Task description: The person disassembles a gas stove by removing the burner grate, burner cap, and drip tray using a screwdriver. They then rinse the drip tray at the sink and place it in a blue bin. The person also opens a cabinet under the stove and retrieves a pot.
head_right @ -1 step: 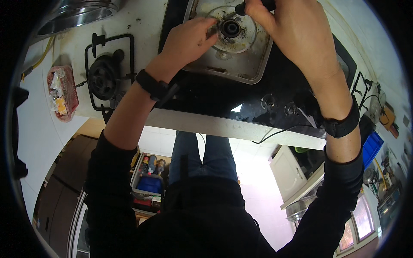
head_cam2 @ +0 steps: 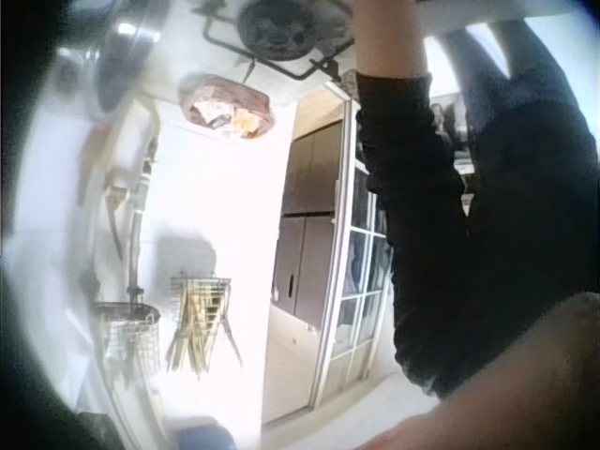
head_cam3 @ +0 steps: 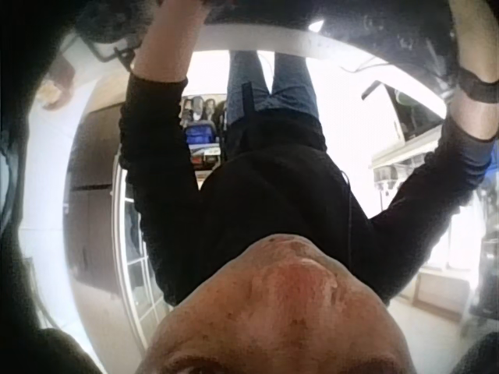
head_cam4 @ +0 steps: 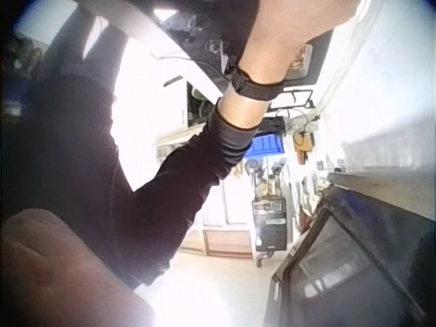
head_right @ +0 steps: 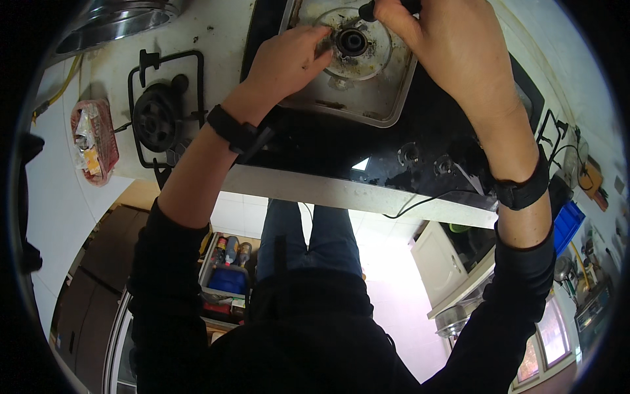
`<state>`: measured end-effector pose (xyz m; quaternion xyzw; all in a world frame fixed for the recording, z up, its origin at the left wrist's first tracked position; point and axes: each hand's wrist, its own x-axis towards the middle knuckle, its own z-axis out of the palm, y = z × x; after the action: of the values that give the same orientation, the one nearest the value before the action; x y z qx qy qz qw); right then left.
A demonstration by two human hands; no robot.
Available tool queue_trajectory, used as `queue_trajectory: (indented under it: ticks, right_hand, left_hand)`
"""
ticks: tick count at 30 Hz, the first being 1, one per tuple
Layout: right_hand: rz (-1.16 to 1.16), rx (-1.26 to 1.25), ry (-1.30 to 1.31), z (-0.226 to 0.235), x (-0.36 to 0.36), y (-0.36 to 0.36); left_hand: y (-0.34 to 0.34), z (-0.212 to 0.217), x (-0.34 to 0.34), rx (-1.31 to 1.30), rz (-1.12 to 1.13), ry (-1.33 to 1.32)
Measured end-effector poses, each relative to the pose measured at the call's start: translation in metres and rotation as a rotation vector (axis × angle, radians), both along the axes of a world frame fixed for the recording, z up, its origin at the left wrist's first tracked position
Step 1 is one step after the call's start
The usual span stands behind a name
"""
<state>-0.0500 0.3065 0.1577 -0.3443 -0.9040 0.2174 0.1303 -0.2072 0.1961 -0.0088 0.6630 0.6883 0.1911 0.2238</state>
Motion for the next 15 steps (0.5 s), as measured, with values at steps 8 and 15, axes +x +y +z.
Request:
queue_trajectory:
  ticks: [8,15]
  right_hand:
    - [-0.032,0.162,-0.163,0.01,-0.007,0.005]
    - [-0.051,0.279,-0.098,-0.006,-0.016,0.015]
  left_hand:
    - [-0.005,-0.004,-0.007,0.089,0.026,-0.042]
    - [0.0,-0.006,-0.017,0.184,0.038,-0.091]
